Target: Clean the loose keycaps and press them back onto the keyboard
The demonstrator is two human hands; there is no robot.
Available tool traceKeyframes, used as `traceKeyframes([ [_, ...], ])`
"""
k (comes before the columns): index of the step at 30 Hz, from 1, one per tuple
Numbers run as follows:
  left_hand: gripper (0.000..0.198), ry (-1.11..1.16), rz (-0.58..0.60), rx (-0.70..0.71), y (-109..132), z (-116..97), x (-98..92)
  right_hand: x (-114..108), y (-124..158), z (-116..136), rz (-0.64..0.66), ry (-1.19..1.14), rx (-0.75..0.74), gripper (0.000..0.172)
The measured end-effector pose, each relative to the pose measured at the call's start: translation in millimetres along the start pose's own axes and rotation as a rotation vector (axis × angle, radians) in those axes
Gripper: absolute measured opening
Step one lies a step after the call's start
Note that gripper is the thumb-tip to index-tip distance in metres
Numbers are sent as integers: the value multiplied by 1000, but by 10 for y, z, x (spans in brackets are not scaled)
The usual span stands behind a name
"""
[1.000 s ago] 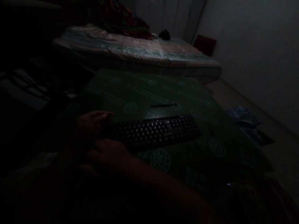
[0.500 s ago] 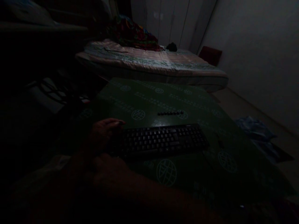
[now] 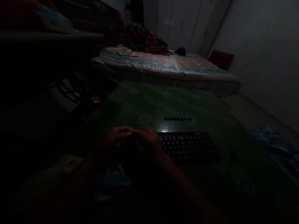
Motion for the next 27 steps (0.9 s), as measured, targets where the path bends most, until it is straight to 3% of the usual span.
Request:
traceKeyframes([
  [7,16,-5,-14,-39,-55,61,-23,20,-18,-77,-44,-126,-18,11],
  [17,17,77,30,-74,-25,99,49,-116,-78,-124,32,-40,-72,14],
  [22,17,25,35,21,-50,58,15,-411,-145,-524,27,70,84,10],
  [27,21,-28,8,27,-72,70,-17,-481,-56,-975,174,132,135,10],
])
Point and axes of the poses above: each hand's wrist, its own y-axis away from the middle knuckle, its own x-axis out of the palm, z = x × y, the point moved 4 cm from there along -y, towards the middle knuckle, and after that the axes turned 15 degrees about y, right-handed, at the moved point
